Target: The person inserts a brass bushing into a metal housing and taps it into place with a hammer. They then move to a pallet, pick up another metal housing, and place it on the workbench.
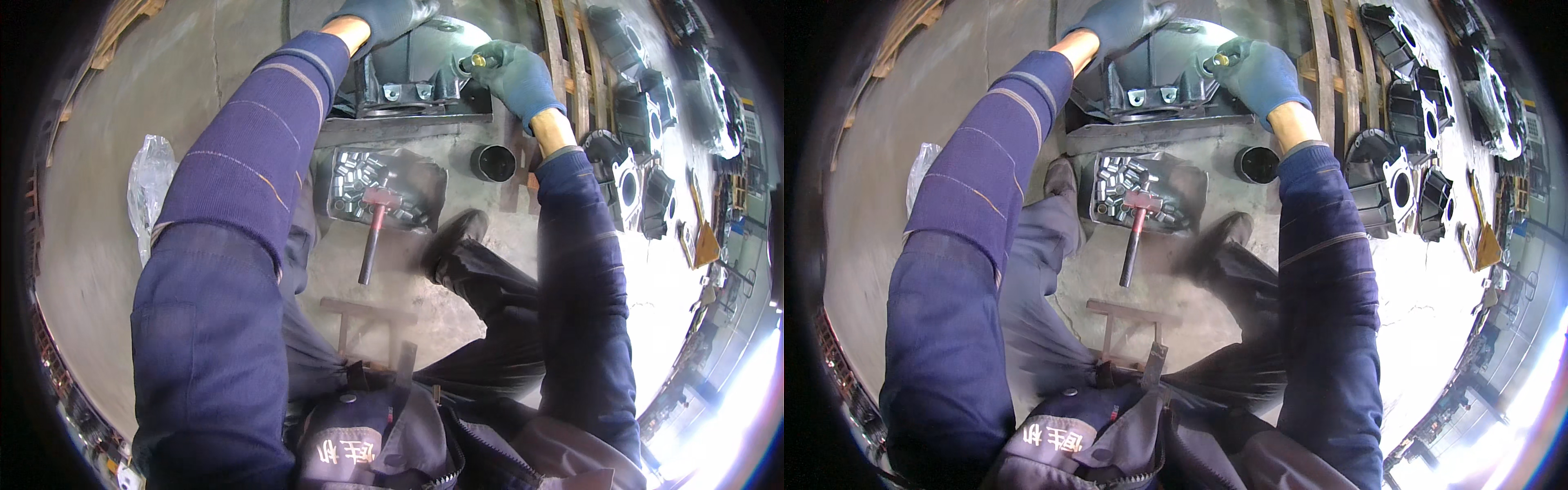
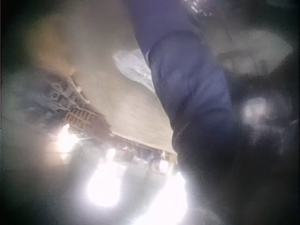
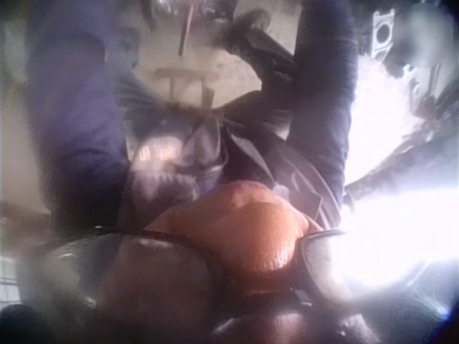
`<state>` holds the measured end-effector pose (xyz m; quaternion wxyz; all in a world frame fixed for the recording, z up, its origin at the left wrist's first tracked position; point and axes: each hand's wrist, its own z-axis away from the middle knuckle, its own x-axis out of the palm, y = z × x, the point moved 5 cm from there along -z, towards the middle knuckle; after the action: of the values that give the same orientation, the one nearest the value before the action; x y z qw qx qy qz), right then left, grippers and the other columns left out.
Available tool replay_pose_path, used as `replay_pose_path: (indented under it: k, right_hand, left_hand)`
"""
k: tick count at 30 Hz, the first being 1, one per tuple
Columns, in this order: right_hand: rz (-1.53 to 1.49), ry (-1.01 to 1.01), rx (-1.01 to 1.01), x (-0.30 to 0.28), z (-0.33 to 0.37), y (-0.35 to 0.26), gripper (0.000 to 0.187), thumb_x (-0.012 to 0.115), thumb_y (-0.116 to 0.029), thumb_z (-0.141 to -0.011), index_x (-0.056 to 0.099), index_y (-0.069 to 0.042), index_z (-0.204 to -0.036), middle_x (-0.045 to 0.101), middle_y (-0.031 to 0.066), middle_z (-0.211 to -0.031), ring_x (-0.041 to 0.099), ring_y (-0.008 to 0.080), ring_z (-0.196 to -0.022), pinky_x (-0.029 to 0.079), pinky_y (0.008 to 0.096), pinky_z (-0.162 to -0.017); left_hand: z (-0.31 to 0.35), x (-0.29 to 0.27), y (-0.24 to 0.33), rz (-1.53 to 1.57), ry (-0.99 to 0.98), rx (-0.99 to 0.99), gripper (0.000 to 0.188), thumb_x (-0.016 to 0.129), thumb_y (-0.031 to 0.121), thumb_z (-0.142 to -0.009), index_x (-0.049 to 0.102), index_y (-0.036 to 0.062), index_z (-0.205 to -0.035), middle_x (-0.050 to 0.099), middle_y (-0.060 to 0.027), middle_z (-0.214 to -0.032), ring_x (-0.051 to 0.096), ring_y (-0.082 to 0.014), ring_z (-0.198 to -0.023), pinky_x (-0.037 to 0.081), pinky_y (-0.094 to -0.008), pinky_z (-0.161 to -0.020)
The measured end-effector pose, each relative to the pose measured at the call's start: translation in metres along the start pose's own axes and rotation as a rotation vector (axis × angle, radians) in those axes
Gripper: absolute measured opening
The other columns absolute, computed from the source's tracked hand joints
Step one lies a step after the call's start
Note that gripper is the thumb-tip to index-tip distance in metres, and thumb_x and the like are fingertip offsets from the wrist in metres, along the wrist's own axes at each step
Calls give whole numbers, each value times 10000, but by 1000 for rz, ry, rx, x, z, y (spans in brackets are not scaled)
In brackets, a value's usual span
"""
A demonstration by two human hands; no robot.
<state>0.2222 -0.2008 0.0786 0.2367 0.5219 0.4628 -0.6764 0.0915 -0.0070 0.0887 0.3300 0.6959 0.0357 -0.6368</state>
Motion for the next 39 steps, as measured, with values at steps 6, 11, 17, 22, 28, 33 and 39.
replay_pose_path:
  k: [6,11,17,22,28,33,39]
  right_hand:
    - [98,16,-45,-1,-3,-4,403,775,-469,-848,791,-118,-1044,767,171,-984,738,357,-916,571,448,-844]
    - [165,-12,-9,4,-7,-2,434,749,-508,-863,791,-105,-1020,763,178,-977,736,374,-920,575,465,-841]
    - [217,31,-74,0,-4,-10,399,731,-473,-886,794,-101,-1018,756,188,-1004,729,385,-940,574,469,-848]
    - [190,-16,-10,-3,-1,-16,420,751,-472,-872,789,-91,-1044,757,195,-1025,734,376,-953,574,463,-857]
    - [254,-10,2,-1,-4,-16,447,768,-478,-852,786,-87,-1068,759,201,-1028,736,372,-972,576,459,-862]
    - [255,-57,-20,0,-5,-16,433,774,-464,-845,788,-103,-1083,757,195,-1037,734,374,-974,578,455,-870]
    - [179,34,-53,1,2,-9,438,762,-459,-857,775,-112,-1123,756,166,-1047,731,353,-987,575,436,-878]
  left_hand:
    - [-2,2,-2,13,31,17,595,491,524,-1012,770,-1,-993,728,-274,-992,695,-459,-948,518,-518,-886]
    - [-4,2,-1,3,22,39,588,505,526,-1006,774,3,-998,731,-267,-989,701,-448,-960,523,-508,-894]
    - [-2,-2,1,23,33,7,572,513,526,-1004,765,15,-1057,728,-266,-1038,696,-443,-986,526,-503,-908]
    - [1,-6,2,23,22,-1,584,496,531,-1009,768,15,-1039,723,-269,-1053,691,-448,-1009,522,-508,-920]
    - [2,-6,4,16,2,-22,594,494,540,-1009,773,15,-1005,722,-274,-1030,695,-448,-999,524,-509,-913]
    - [1,-7,5,-1,8,-7,584,503,532,-1007,774,15,-990,717,-280,-1023,695,-456,-978,527,-521,-894]
    - [0,-4,4,-14,66,33,558,513,511,-1008,772,17,-995,719,-276,-993,694,-463,-959,527,-536,-885]
